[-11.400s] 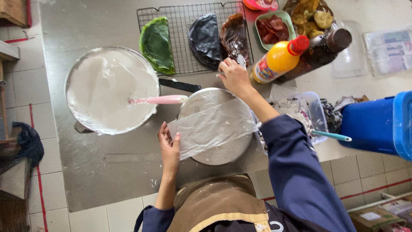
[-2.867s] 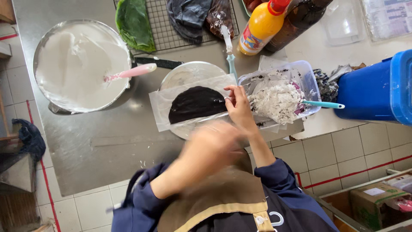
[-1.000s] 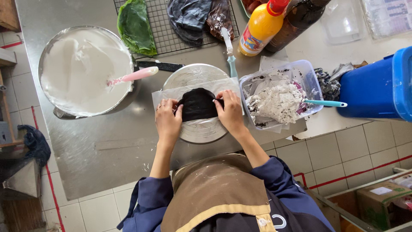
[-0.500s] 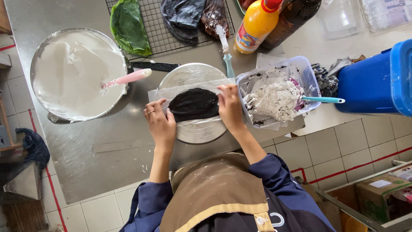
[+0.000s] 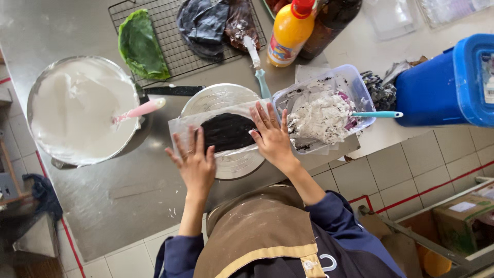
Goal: The person places a black crepe onto a rotating stand and spreads white cream across its surface using a spatula.
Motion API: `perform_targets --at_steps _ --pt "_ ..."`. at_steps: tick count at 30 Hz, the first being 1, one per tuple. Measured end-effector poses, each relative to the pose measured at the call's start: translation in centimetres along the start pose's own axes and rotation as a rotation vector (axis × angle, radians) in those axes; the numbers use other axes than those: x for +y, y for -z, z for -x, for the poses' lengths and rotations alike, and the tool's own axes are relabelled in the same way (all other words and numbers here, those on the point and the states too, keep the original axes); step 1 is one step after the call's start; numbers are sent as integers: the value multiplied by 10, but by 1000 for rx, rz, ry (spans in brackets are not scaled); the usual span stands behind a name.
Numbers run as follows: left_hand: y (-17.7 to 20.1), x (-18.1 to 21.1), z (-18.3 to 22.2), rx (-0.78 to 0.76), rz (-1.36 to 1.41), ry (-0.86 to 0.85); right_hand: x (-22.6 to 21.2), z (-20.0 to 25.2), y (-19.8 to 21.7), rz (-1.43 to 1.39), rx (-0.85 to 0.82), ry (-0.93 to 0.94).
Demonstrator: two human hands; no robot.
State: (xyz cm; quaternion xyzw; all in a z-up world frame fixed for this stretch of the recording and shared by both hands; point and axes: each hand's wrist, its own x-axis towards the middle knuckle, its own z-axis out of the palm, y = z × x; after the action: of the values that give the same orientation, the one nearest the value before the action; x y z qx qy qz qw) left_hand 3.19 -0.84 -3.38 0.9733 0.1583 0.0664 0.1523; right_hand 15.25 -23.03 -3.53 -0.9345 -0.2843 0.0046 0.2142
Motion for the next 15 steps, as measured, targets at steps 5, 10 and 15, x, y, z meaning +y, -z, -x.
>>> perform_targets --at_steps 5,10,15 --pt "-4 -6 4 67 3 90 4 19 -1 170 25 134" --pt "-9 2 11 143 74 249 16 14 9 -10 102 -67" --pt "-27 -2 17 440 1298 610 66 28 41 -169 417 -184"
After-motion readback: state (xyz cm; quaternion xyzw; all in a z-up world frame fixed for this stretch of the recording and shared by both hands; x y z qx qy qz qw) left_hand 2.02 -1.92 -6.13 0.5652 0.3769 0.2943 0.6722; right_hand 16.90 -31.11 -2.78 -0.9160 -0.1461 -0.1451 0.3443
